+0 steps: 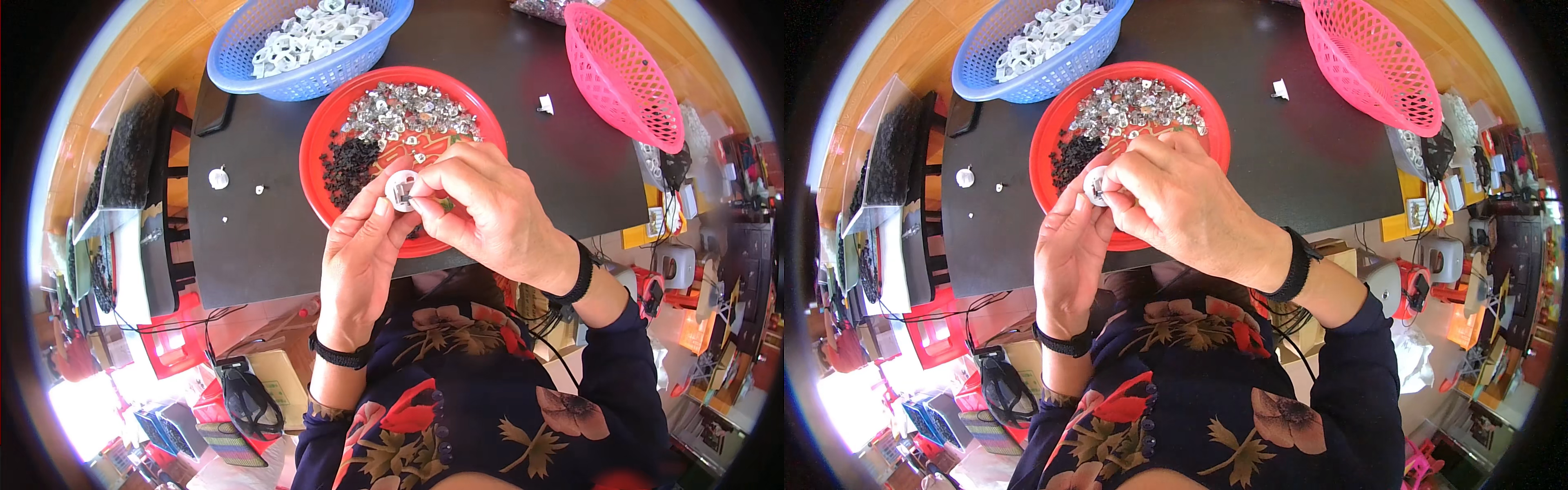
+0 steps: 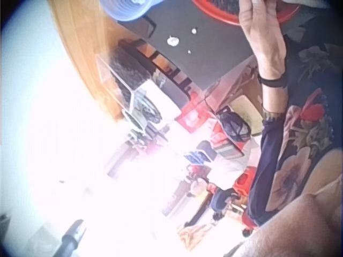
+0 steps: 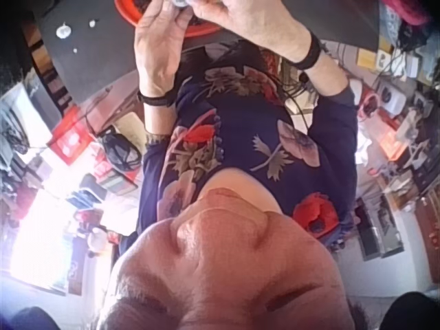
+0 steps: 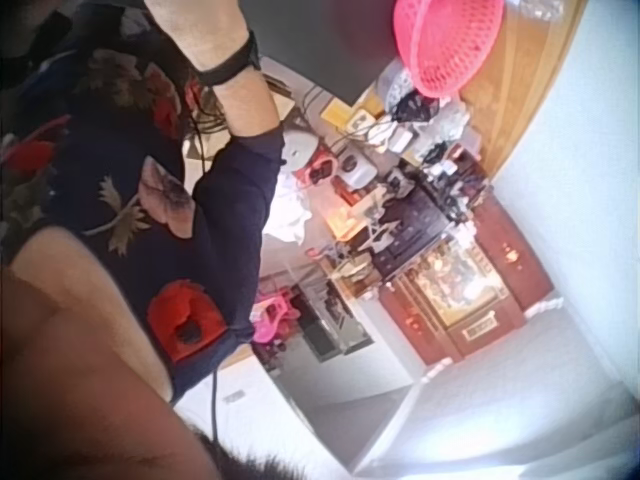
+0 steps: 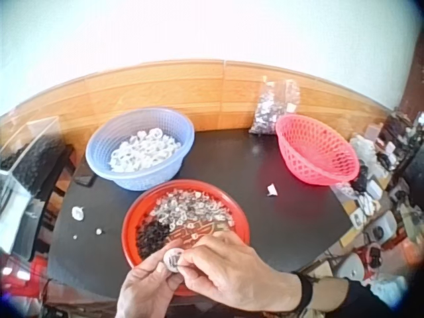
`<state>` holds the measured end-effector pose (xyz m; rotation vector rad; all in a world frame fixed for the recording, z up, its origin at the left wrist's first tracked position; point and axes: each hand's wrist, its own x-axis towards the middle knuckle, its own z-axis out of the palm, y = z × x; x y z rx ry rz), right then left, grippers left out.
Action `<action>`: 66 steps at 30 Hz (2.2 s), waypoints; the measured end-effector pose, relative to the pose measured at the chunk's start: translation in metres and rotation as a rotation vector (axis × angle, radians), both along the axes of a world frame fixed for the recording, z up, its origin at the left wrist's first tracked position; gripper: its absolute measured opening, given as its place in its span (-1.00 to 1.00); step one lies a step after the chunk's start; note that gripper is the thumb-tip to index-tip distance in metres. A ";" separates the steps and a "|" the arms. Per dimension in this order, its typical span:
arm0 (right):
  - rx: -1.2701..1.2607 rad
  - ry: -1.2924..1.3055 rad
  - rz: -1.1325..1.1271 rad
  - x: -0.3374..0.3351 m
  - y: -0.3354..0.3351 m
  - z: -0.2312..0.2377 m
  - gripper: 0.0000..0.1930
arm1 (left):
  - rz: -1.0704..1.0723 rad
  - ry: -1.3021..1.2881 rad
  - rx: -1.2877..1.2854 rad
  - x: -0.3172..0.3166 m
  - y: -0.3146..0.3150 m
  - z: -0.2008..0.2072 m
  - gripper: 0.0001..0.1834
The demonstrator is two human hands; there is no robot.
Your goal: Manually assembling small plastic and metal components, likely for footwear or accessories, by inserting metal pieces into plastic bases.
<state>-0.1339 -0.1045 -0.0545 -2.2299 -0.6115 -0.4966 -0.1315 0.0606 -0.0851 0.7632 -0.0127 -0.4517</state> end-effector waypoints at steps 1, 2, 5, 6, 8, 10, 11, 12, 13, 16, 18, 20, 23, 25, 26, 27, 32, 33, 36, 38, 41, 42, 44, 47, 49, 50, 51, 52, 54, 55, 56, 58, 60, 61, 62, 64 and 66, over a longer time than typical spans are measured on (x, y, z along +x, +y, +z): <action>-0.025 -0.029 0.013 0.000 0.000 0.000 -0.84 | 0.007 0.004 0.000 0.000 0.000 0.000 -0.60; -0.050 -0.058 0.026 0.000 0.000 0.000 -0.84 | 0.003 0.001 -0.001 -0.001 0.000 0.000 -0.60; -0.074 -0.113 0.017 0.001 0.001 -0.002 -0.85 | -0.001 -0.017 -0.004 -0.002 0.000 -0.002 -0.61; -0.075 -0.113 0.012 0.000 0.002 -0.002 -0.85 | -0.008 -0.034 -0.008 -0.003 0.000 -0.003 -0.61; -0.098 -0.118 0.014 -0.001 0.004 0.000 -0.86 | -0.016 -0.052 -0.010 -0.004 0.001 -0.002 -0.61; -0.094 -0.139 0.014 -0.001 0.004 -0.003 -0.87 | -0.007 -0.053 0.002 -0.004 0.001 -0.002 -0.61; -0.091 -0.159 0.017 -0.001 0.003 -0.004 -0.87 | -0.011 -0.052 0.004 -0.004 0.001 -0.003 -0.61; -0.090 -0.157 0.014 -0.001 0.002 -0.004 -0.87 | -0.001 -0.062 0.039 -0.004 0.001 -0.004 -0.61; -0.090 -0.134 0.027 -0.002 0.002 -0.003 -0.87 | 0.011 -0.074 0.072 -0.004 0.001 -0.004 -0.61; -0.053 -0.072 0.066 0.000 0.001 0.004 -0.87 | 0.044 -0.126 0.101 -0.005 0.000 -0.003 -0.61; -0.013 -0.034 0.095 0.001 0.000 0.005 -0.87 | 0.059 -0.129 0.109 -0.004 0.000 -0.005 -0.62; 0.108 0.171 0.132 0.000 -0.001 0.005 -0.87 | 0.071 -0.134 0.114 -0.003 0.001 -0.008 -0.62; 0.132 0.188 0.163 0.001 -0.001 0.003 -0.88 | 0.084 -0.114 0.108 -0.003 0.001 -0.014 -0.63; 0.118 0.158 0.172 0.003 -0.001 -0.004 -0.88 | 0.080 -0.092 0.120 -0.005 0.000 -0.015 -0.63; 0.105 0.135 0.180 0.004 -0.001 -0.006 -0.89 | 0.093 -0.069 0.122 -0.006 -0.002 -0.015 -0.63; 0.100 0.123 0.180 0.003 -0.001 -0.005 -0.89 | 0.076 -0.058 0.094 -0.007 -0.001 -0.016 -0.63; 0.027 0.036 0.109 0.000 0.005 0.000 -0.87 | 0.100 -0.107 0.110 -0.008 -0.001 -0.011 -0.64; 0.033 -0.014 0.072 0.000 0.006 0.002 -0.87 | 0.096 -0.126 0.112 -0.007 -0.001 -0.009 -0.64; 0.093 0.095 0.059 -0.007 0.013 0.001 -0.86 | 0.131 -0.129 0.127 -0.009 -0.001 -0.010 -0.64; 0.163 0.252 0.089 -0.006 0.013 0.001 -0.84 | 0.137 -0.124 0.180 -0.011 0.002 -0.013 -0.64; 0.105 0.176 0.145 0.001 0.006 0.002 -0.84 | 0.107 -0.155 0.146 -0.009 0.002 -0.011 -0.64; 0.080 0.112 0.137 0.002 0.006 0.003 -0.85 | 0.125 -0.173 0.173 -0.009 0.000 -0.010 -0.63; 0.050 0.070 0.106 0.004 0.010 0.003 -0.85 | 0.129 -0.172 0.139 -0.007 -0.001 -0.007 -0.63; 0.008 0.007 0.054 0.004 0.019 0.001 -0.85 | 0.137 -0.146 0.103 -0.006 0.001 -0.009 -0.62; 0.008 -0.068 0.022 0.005 0.022 0.003 -0.86 | 0.145 -0.153 0.092 -0.005 0.002 -0.004 -0.62; 0.044 -0.055 0.040 0.007 0.022 0.004 -0.87 | 0.158 -0.137 0.080 -0.006 0.002 -0.004 -0.62; 0.044 -0.049 0.044 0.006 0.024 0.005 -0.87 | 0.161 -0.130 0.081 -0.007 0.002 -0.005 -0.62; 0.074 -0.006 0.043 0.006 0.026 0.004 -0.87 | 0.164 -0.125 0.067 -0.006 0.003 -0.007 -0.62; 0.101 0.037 0.042 0.004 0.028 0.003 -0.87 | 0.167 -0.120 0.050 -0.007 0.005 -0.009 -0.62; 0.108 0.096 0.042 0.002 0.029 0.002 -0.87 | 0.159 -0.117 0.055 -0.008 0.006 -0.009 -0.62; 0.115 0.153 0.042 0.001 0.030 0.000 -0.87 | 0.153 -0.116 0.059 -0.008 0.006 -0.009 -0.62; 0.065 0.133 0.051 -0.001 0.027 0.001 -0.88 | 0.146 -0.102 0.052 -0.011 0.006 -0.014 -0.62; 0.011 0.086 0.068 0.001 0.023 -0.003 -0.88 | 0.140 -0.083 0.059 -0.011 0.004 -0.016 -0.61; 0.008 0.077 0.066 0.002 0.022 -0.002 -0.88 | 0.139 -0.092 0.056 -0.011 0.004 -0.015 -0.61; -0.004 0.061 0.081 0.003 0.021 0.000 -0.88 | 0.119 -0.110 0.052 -0.009 0.004 -0.014 -0.61; -0.018 0.037 0.092 0.006 0.017 0.005 -0.89 | 0.097 -0.136 0.047 -0.008 0.004 -0.012 -0.60; -0.036 0.130 0.108 0.011 0.013 0.015 -0.91 | 0.042 -0.090 0.025 -0.008 0.004 -0.010 -0.56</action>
